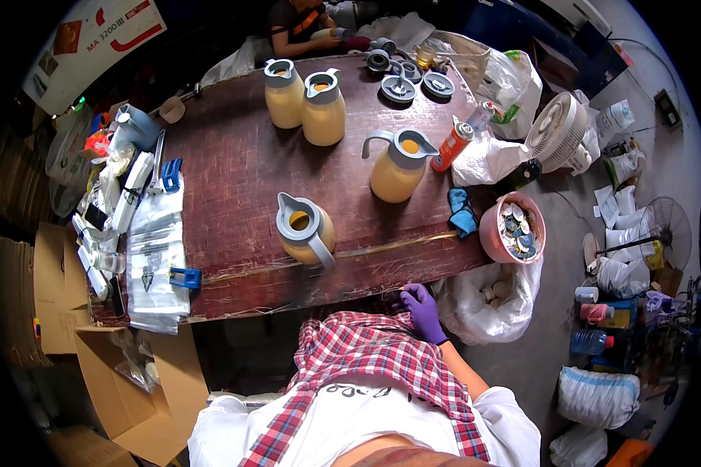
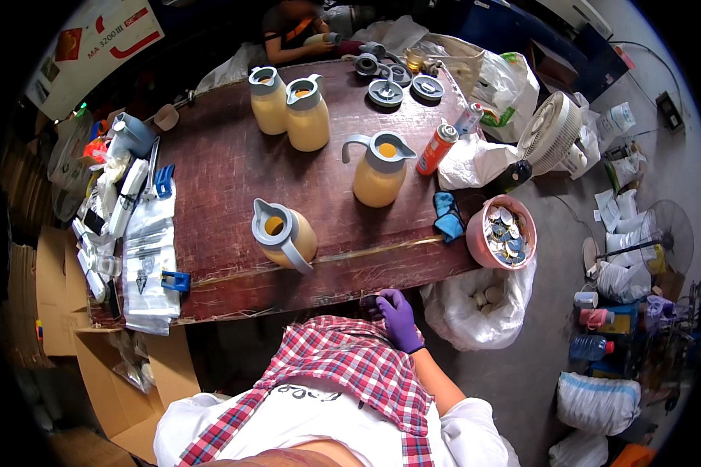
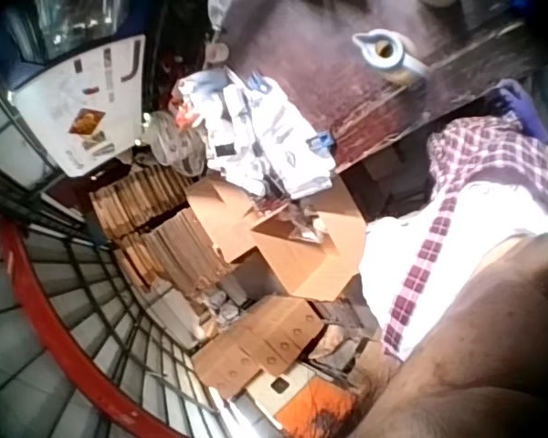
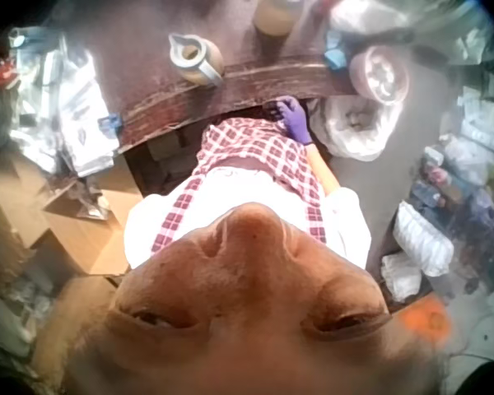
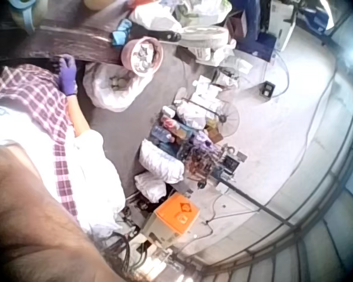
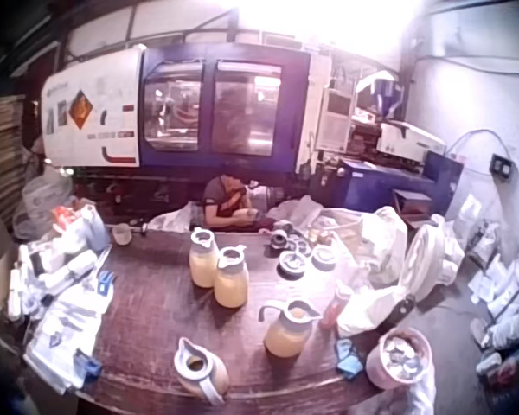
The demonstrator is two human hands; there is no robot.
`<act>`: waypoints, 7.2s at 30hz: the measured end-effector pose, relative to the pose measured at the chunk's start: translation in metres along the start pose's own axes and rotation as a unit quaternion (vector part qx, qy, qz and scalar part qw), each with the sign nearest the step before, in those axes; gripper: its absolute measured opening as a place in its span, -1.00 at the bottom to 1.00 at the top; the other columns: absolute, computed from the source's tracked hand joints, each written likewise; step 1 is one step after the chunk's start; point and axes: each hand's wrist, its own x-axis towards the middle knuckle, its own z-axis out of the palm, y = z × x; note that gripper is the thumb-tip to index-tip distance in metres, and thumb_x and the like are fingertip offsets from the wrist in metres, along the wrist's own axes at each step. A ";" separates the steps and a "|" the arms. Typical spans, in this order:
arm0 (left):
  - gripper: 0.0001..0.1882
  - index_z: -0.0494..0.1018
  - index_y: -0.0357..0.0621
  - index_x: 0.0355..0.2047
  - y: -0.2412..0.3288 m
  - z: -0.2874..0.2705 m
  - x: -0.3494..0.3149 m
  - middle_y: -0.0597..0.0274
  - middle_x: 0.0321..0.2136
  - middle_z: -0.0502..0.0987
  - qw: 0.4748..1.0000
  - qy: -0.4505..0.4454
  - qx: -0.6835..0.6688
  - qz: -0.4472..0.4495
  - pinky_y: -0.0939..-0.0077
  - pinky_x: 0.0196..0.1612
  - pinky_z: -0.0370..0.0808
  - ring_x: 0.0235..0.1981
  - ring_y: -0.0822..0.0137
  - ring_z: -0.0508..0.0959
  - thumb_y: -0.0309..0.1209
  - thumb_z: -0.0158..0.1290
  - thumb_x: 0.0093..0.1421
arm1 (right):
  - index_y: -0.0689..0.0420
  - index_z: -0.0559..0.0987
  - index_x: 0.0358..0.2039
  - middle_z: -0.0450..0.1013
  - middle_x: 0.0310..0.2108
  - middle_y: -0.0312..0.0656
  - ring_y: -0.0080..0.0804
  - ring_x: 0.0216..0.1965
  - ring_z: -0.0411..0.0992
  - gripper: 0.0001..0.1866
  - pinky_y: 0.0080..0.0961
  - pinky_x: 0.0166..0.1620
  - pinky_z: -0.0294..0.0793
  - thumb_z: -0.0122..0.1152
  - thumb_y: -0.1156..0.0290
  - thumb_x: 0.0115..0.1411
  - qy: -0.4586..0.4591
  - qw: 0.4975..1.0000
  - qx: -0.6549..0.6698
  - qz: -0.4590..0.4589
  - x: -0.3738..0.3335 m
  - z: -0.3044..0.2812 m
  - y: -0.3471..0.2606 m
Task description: The person assembles beige pitchers by inserting rubber stoppers into the spouts and placing lids on top. They handle each pitcher one at a time, then place the completed units into plastic bags and into a cardboard box.
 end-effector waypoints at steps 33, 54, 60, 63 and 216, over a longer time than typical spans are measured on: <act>-0.68 0.46 -0.19 -0.03 0.269 -0.021 -0.077 0.18 -0.09 0.54 0.540 -0.112 -0.723 0.416 0.17 0.12 0.47 -0.02 0.25 0.54 -0.21 0.05 0.38 | 0.16 0.43 -0.10 0.57 -0.27 -0.16 -0.44 -0.31 0.58 -0.82 -0.52 -0.24 0.60 0.05 0.33 0.43 -0.234 0.948 -0.090 0.197 0.097 0.076 -0.054; -0.54 0.35 -0.20 0.27 0.288 -0.083 -0.071 0.35 -0.33 0.52 0.586 0.283 -0.511 0.562 0.58 -0.18 0.45 -0.34 0.54 0.44 -0.46 0.01 0.38 | 0.14 0.60 -0.22 0.51 -0.25 -0.14 -0.13 -0.17 0.51 -0.79 -0.32 -0.12 0.48 0.25 0.62 0.11 -0.211 0.822 -0.296 -0.438 0.141 0.155 -0.099; -0.69 0.62 -0.11 -0.16 0.302 -0.112 -0.109 0.27 -0.33 0.52 0.605 0.661 -0.041 0.442 0.36 -0.22 0.42 -0.34 0.27 0.47 -0.45 0.33 0.04 | 0.10 0.63 -0.24 0.52 -0.23 -0.12 -0.09 -0.22 0.53 -0.83 -0.29 -0.13 0.50 0.28 0.53 0.12 -0.309 0.760 -0.377 -0.430 0.121 0.181 -0.122; -0.78 0.58 0.02 -0.33 0.294 -0.125 -0.117 0.31 -0.35 0.49 0.596 0.661 -0.019 0.456 0.23 -0.19 0.38 -0.28 0.20 0.46 -0.36 0.34 -0.02 | 0.09 0.61 -0.21 0.53 -0.17 -0.17 -0.07 -0.10 0.50 -0.79 -0.26 -0.06 0.49 0.28 0.51 0.09 -0.329 0.804 -0.325 -0.373 0.120 0.184 -0.115; -0.27 -0.09 -0.27 0.42 0.459 -0.097 -0.069 -0.15 0.37 0.09 0.860 0.321 -0.065 0.392 0.18 0.34 0.24 0.38 0.03 0.19 -0.69 -0.12 0.27 | 0.14 0.62 -0.05 0.61 -0.24 0.04 -0.01 -0.14 0.57 -0.65 -0.16 -0.04 0.55 0.11 0.24 0.24 0.392 0.690 -0.559 0.240 -0.033 -0.558 0.133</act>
